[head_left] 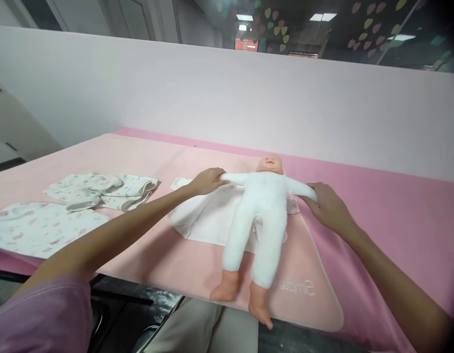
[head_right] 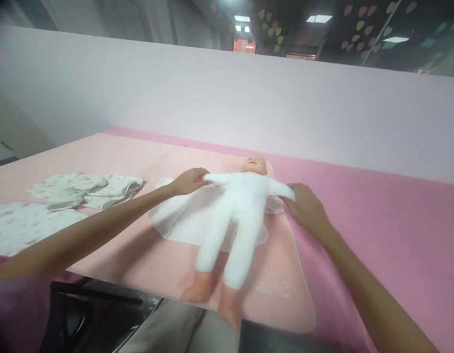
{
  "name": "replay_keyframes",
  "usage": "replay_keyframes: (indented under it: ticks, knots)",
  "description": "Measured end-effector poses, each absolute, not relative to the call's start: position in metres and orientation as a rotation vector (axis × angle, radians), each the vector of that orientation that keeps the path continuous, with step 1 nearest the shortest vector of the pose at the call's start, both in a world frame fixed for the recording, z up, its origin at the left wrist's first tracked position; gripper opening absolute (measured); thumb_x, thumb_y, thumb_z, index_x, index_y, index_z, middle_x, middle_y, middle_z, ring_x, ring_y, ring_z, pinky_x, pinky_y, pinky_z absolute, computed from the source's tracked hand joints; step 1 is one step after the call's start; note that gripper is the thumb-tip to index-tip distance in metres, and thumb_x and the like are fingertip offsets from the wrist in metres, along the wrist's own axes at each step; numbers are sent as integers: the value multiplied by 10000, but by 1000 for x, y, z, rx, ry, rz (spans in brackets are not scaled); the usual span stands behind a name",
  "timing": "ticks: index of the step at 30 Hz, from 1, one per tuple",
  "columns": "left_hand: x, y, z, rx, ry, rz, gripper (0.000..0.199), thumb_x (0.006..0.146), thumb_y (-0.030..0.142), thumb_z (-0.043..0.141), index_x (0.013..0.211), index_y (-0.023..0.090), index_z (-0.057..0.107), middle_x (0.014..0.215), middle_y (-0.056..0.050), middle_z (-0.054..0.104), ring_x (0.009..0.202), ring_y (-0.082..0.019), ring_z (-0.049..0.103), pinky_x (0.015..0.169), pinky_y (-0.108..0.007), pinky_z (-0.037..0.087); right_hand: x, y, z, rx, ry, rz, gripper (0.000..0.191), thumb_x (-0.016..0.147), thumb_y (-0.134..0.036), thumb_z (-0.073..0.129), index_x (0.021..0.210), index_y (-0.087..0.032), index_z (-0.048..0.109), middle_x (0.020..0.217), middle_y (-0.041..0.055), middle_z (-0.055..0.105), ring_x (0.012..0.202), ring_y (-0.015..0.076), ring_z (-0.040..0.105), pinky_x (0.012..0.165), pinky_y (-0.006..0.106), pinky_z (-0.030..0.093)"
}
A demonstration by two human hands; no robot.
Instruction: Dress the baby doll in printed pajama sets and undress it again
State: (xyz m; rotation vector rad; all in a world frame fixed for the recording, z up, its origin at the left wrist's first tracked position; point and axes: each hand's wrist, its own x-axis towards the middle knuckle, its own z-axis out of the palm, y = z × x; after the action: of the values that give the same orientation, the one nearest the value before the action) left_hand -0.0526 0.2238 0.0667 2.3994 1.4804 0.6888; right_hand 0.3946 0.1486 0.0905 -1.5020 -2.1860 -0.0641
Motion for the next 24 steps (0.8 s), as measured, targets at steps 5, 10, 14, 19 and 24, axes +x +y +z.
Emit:
replay_keyframes:
  ticks: [5, 10, 14, 19, 24]
  knots:
    - [-96, 213, 34, 2322, 1582, 759, 416, 969, 578, 616, 1174, 233, 724, 1193, -90, 756, 1086, -311, 698, 944, -420, 508, 352, 178, 57, -1480, -2250, 92, 382, 1057, -561, 476, 1133, -235, 661, 1081, 134, 709, 958, 323, 640, 725, 403, 475]
    - [-96, 198, 8, 1970, 1603, 983, 390, 858, 544, 791, 1142, 283, 732, 1087, -38, 771, 1027, -279, 716, 897, -391, 517, 351, 182, 32, -1596, -2235, 163, 495, 1017, -663, 499, 1137, -210, 659, 1051, 137, 729, 905, 319, 656, 759, 428, 496]
    - [-94, 191, -10, 1685, 1627, 1212, 642, 743, 486, 906, 1279, 276, 623, 1210, -58, 731, 1037, -251, 712, 883, -366, 532, 332, 170, 31, -1672, -2133, -104, 498, 1011, -587, 506, 1267, -187, 656, 1235, 187, 707, 1130, 405, 624, 935, 537, 499]
    - [-96, 192, -19, 1740, 1647, 1215, 718, 765, 460, 885, 1354, 250, 533, 1282, -95, 686, 1166, -285, 655, 976, -409, 506, 250, 171, 55, -1379, -2194, -62, 403, 1050, -412, 487, 1361, -202, 632, 1359, 165, 672, 1293, 374, 585, 1116, 538, 460]
    - [-96, 185, -21, 1949, 1785, 1098, 857, 793, 539, 851, 1487, 249, 440, 1358, -133, 629, 1317, -375, 558, 1171, -542, 347, 159, 216, 63, -1158, -2560, 294, 492, 1016, -442, 605, 1471, -254, 610, 1504, 118, 647, 1384, 335, 591, 1166, 485, 453]
